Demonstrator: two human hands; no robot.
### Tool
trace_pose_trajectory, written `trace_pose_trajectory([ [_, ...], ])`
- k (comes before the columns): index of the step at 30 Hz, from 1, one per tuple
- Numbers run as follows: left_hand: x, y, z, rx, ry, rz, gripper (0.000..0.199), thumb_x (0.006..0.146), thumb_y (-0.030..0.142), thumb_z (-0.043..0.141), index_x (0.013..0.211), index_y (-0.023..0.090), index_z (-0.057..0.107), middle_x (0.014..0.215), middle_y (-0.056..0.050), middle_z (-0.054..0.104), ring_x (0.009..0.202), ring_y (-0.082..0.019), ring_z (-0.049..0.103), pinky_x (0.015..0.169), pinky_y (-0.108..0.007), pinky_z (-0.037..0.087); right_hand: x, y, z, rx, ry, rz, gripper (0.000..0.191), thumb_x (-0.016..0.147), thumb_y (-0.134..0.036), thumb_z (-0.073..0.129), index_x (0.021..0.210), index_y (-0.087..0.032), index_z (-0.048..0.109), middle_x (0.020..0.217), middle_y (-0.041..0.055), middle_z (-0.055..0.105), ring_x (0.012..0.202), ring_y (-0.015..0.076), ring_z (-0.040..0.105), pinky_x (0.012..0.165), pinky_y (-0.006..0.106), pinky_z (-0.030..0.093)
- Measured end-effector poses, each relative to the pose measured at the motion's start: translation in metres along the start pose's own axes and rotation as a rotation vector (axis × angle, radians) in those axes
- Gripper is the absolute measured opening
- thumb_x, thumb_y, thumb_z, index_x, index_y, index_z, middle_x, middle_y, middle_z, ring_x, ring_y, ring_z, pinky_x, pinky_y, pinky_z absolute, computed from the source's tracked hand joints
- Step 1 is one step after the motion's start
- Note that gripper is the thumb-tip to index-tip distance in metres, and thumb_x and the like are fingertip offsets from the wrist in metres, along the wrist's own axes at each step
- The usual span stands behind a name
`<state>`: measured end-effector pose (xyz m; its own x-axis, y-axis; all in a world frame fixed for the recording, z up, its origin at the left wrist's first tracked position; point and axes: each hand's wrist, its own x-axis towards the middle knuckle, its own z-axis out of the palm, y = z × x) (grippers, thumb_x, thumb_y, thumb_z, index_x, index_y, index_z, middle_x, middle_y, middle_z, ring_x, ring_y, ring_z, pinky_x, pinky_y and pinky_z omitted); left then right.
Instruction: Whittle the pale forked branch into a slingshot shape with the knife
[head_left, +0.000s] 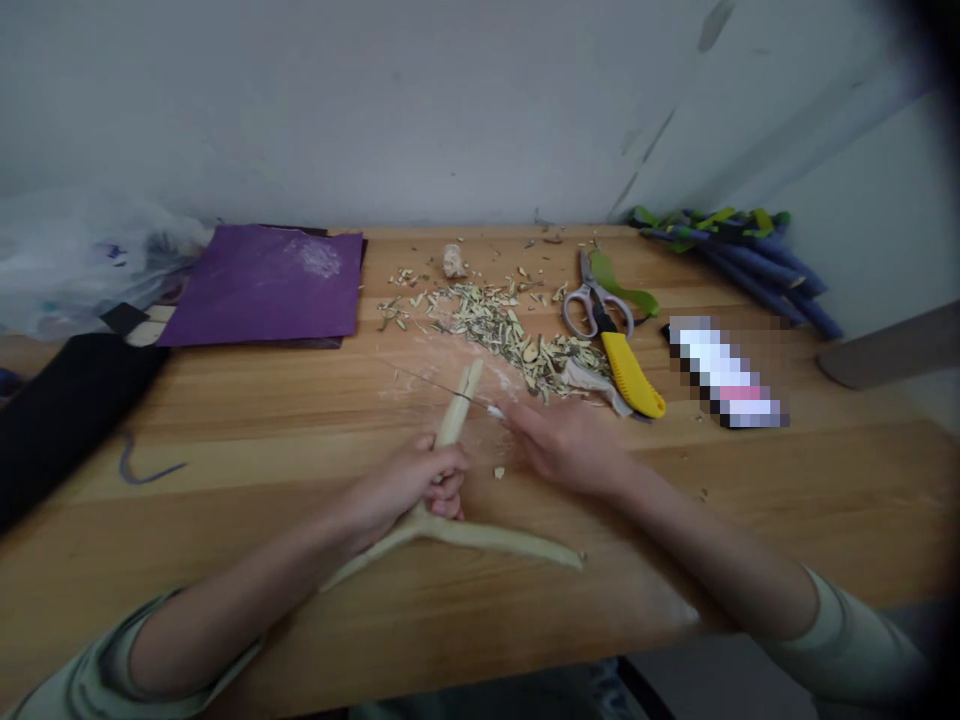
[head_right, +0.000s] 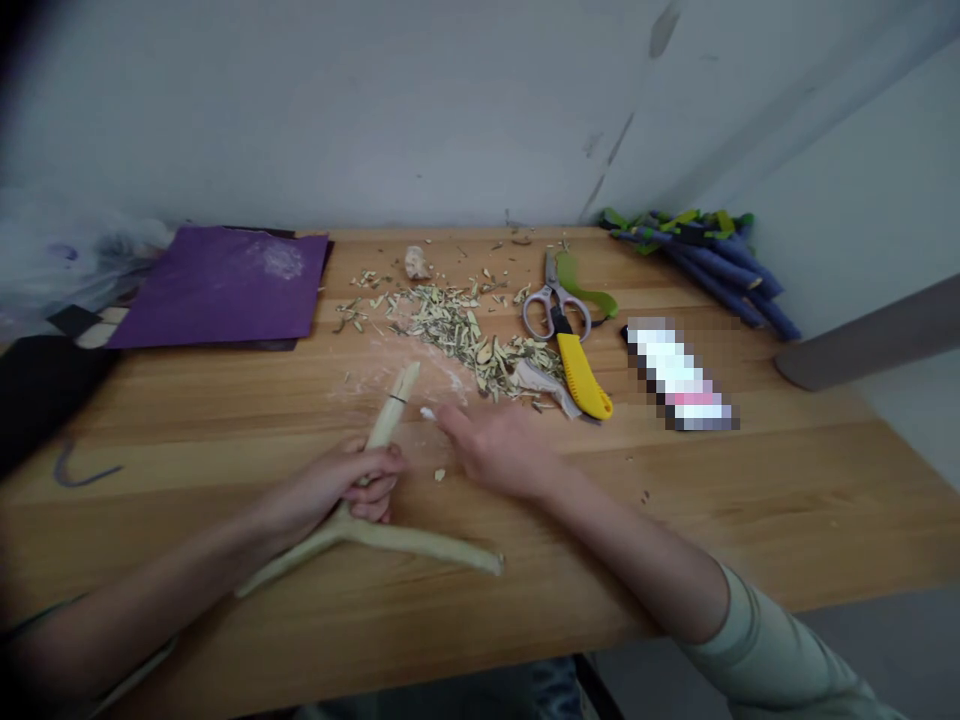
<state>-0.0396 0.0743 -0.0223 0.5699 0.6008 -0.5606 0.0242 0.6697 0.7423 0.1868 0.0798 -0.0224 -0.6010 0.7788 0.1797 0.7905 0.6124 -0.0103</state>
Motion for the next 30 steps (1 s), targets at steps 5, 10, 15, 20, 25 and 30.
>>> trace_pose_trajectory([
  [5, 0.0, 0.002, -0.003, -0.081, 0.075, 0.056, 0.03, 0.07, 0.022, 0.049, 0.047, 0.019, 0.029, 0.037, 0.011, 0.019, 0.034, -0.004, 0.023, 0.049, -0.02, 0.036, 0.0, 0.006, 0.0, 0.04, 0.007, 0.068, 0.026, 0.083, -0.02, 0.036, 0.096, -0.017, 0.059, 0.063, 0.0021, 0.063, 0.052, 0.012, 0.051, 0.05, 0.023, 0.027],
  [10, 0.0, 0.002, -0.003, -0.062, 0.024, -0.003, 0.033, 0.071, 0.023, 0.048, 0.046, 0.019, 0.027, 0.036, 0.01, 0.02, 0.034, -0.004, 0.025, 0.049, -0.021, 0.036, 0.0, 0.006, -0.001, 0.04, -0.022, 0.036, 0.028, 0.084, -0.02, 0.035, 0.099, -0.018, 0.058, 0.066, 0.0029, 0.064, 0.054, 0.0127, 0.053, 0.05, 0.024, 0.026],
  [15, 0.0, -0.001, 0.003, -0.011, 0.009, -0.016, 0.035, 0.071, 0.025, 0.047, 0.043, 0.019, 0.027, 0.034, 0.01, 0.022, 0.034, -0.005, 0.027, 0.053, -0.024, 0.04, 0.002, 0.002, -0.002, 0.108, -0.042, 0.04, 0.027, 0.085, -0.021, 0.037, 0.099, -0.018, 0.059, 0.068, 0.0034, 0.065, 0.058, 0.0126, 0.055, 0.052, 0.023, 0.029],
  [20, -0.002, -0.001, 0.015, 0.066, 0.015, -0.046, 0.034, 0.07, 0.028, 0.05, 0.043, 0.019, 0.031, 0.034, 0.009, 0.026, 0.034, -0.005, 0.03, 0.053, -0.024, 0.04, 0.007, -0.006, -0.005, 0.143, -0.009, 0.0, 0.029, 0.087, -0.024, 0.033, 0.1, -0.017, 0.058, 0.066, 0.0033, 0.063, 0.055, 0.0122, 0.053, 0.051, 0.023, 0.027],
  [25, -0.001, -0.001, 0.018, 0.099, 0.02, -0.063, 0.034, 0.07, 0.03, 0.052, 0.044, 0.019, 0.032, 0.035, 0.009, 0.028, 0.035, -0.005, 0.032, 0.052, -0.023, 0.038, 0.0, -0.001, -0.007, 0.154, -0.055, -0.074, 0.03, 0.087, -0.024, 0.033, 0.107, -0.018, 0.055, 0.069, 0.0033, 0.062, 0.058, 0.0127, 0.052, 0.053, 0.024, 0.028],
  [30, 0.002, -0.005, 0.018, 0.031, 0.021, -0.026, 0.033, 0.071, 0.028, 0.049, 0.045, 0.019, 0.031, 0.034, 0.01, 0.025, 0.033, -0.005, 0.028, 0.046, -0.021, 0.034, 0.006, -0.025, 0.001, 0.096, -0.042, 0.109, 0.023, 0.085, -0.018, 0.033, 0.092, -0.015, 0.055, 0.072, 0.0053, 0.061, 0.062, 0.0146, 0.051, 0.055, 0.026, 0.028],
])
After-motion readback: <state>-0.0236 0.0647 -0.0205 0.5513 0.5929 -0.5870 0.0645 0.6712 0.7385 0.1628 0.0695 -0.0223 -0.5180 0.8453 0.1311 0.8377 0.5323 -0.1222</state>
